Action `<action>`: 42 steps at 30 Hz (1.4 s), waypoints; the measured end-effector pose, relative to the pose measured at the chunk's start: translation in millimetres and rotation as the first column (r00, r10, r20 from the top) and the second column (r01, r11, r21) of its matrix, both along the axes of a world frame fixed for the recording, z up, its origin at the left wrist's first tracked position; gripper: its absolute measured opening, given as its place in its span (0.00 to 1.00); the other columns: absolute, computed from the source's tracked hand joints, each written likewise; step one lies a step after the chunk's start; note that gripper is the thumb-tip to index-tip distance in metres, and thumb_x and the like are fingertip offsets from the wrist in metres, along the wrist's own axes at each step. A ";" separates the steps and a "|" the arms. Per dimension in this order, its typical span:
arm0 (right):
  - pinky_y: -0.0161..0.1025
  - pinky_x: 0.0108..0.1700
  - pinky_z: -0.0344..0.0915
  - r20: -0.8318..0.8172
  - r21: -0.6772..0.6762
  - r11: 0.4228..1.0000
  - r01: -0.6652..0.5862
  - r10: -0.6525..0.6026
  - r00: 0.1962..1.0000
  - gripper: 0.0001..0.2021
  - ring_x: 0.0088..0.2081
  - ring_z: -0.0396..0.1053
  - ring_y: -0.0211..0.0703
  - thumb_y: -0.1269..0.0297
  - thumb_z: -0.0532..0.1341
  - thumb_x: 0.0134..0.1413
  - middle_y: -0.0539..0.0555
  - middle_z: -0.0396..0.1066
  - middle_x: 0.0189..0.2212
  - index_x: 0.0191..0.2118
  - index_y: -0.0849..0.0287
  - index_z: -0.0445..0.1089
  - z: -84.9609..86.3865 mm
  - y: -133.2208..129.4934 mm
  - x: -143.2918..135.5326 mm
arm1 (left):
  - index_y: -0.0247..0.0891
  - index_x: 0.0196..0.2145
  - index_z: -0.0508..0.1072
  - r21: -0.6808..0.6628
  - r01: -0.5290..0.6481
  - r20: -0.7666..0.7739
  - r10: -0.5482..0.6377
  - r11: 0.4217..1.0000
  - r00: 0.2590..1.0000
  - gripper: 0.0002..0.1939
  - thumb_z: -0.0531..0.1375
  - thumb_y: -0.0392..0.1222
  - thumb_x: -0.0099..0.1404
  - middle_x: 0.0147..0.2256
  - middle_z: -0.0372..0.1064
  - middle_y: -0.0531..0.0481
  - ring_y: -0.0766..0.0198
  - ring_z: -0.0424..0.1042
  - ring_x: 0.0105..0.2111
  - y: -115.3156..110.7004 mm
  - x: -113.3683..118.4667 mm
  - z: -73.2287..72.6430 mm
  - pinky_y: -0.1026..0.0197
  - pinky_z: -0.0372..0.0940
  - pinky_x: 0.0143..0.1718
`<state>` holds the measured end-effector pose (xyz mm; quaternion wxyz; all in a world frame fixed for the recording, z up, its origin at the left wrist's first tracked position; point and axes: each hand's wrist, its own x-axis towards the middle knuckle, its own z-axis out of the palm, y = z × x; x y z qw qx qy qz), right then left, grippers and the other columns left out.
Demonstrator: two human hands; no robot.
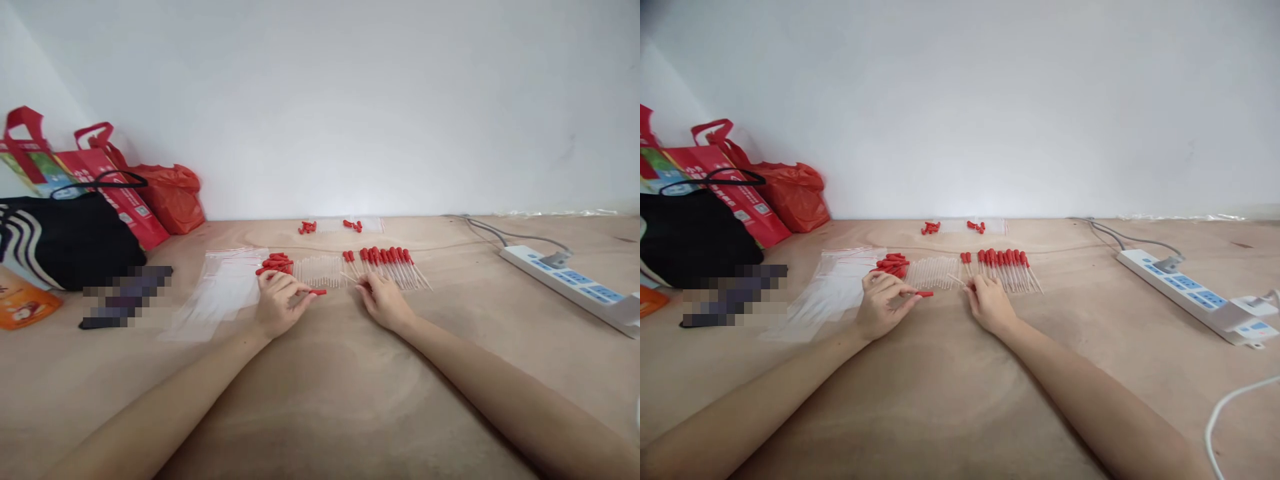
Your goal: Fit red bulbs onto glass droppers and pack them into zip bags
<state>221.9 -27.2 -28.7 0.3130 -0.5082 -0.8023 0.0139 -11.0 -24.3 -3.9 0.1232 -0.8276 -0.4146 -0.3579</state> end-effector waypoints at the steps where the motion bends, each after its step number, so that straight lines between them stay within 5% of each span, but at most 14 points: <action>1: 0.37 0.36 0.54 -0.005 0.002 0.999 -0.040 0.040 0.999 0.08 0.33 0.65 0.40 0.66 0.47 0.56 0.54 0.68 0.30 0.34 0.60 0.61 -1.6 -5.6 6.9 | 0.40 0.25 0.71 -0.035 0.036 -0.009 -0.036 0.999 0.999 0.09 0.56 0.46 0.58 0.22 0.67 0.54 0.64 0.65 0.28 -2.4 3.1 -1.3 0.53 0.49 0.43; 7: 0.38 0.36 0.55 0.023 0.039 0.993 -0.116 0.115 0.993 0.12 0.35 0.65 0.40 0.69 0.47 0.57 0.55 0.68 0.33 0.43 0.60 0.64 -1.4 -22.7 23.3 | 0.38 0.28 0.70 -0.207 0.074 -0.061 -0.089 0.976 0.994 0.08 0.57 0.45 0.57 0.28 0.69 0.52 0.63 0.65 0.31 -6.3 9.1 -2.2 0.53 0.50 0.42; 11: 0.40 0.39 0.52 0.074 0.028 0.988 -0.151 0.149 0.986 0.12 0.35 0.65 0.40 0.70 0.47 0.56 0.55 0.69 0.34 0.41 0.59 0.66 2.1 -23.1 16.6 | 0.41 0.39 0.71 -0.232 0.074 -0.115 -0.103 0.970 0.988 0.15 0.58 0.49 0.55 0.38 0.68 0.48 0.57 0.64 0.39 -6.3 11.9 -2.4 0.51 0.50 0.43; 14: 0.40 0.40 0.49 0.094 0.018 0.986 -0.167 0.165 0.982 0.11 0.35 0.64 0.39 0.68 0.48 0.56 0.55 0.69 0.34 0.38 0.59 0.67 4.6 -24.1 13.3 | 0.44 0.39 0.72 -0.275 0.089 -0.155 -0.136 0.957 0.979 0.13 0.57 0.49 0.57 0.43 0.66 0.48 0.55 0.62 0.42 -3.9 16.5 -5.4 0.49 0.48 0.44; 23: 0.41 0.42 0.46 0.075 0.050 0.985 -0.167 0.163 0.984 0.10 0.34 0.64 0.37 0.66 0.50 0.56 0.52 0.70 0.30 0.35 0.58 0.68 5.0 -25.7 12.2 | 0.40 0.32 0.70 -0.282 0.128 -0.110 -0.165 0.951 0.980 0.08 0.52 0.39 0.64 0.36 0.70 0.52 0.61 0.64 0.39 -4.4 27.2 -6.9 0.51 0.46 0.46; 31: 0.41 0.43 0.46 0.049 0.160 0.965 -0.207 0.202 0.978 0.09 0.31 0.64 0.36 0.66 0.51 0.55 0.51 0.70 0.29 0.34 0.59 0.68 2.5 -25.1 9.6 | 0.42 0.35 0.68 -0.284 0.117 -0.087 -0.147 0.952 0.985 0.05 0.53 0.41 0.63 0.31 0.72 0.56 0.64 0.67 0.34 -7.1 29.1 -9.5 0.48 0.37 0.49; 42: 0.41 0.43 0.46 0.065 0.172 0.956 -0.236 0.228 0.972 0.10 0.32 0.65 0.35 0.65 0.51 0.56 0.51 0.70 0.30 0.35 0.57 0.69 1.3 -23.1 10.9 | 0.41 0.33 0.69 -0.277 0.247 -0.073 -0.277 0.929 0.958 0.08 0.51 0.40 0.65 0.28 0.72 0.56 0.65 0.67 0.34 -9.7 28.2 -8.5 0.50 0.37 0.49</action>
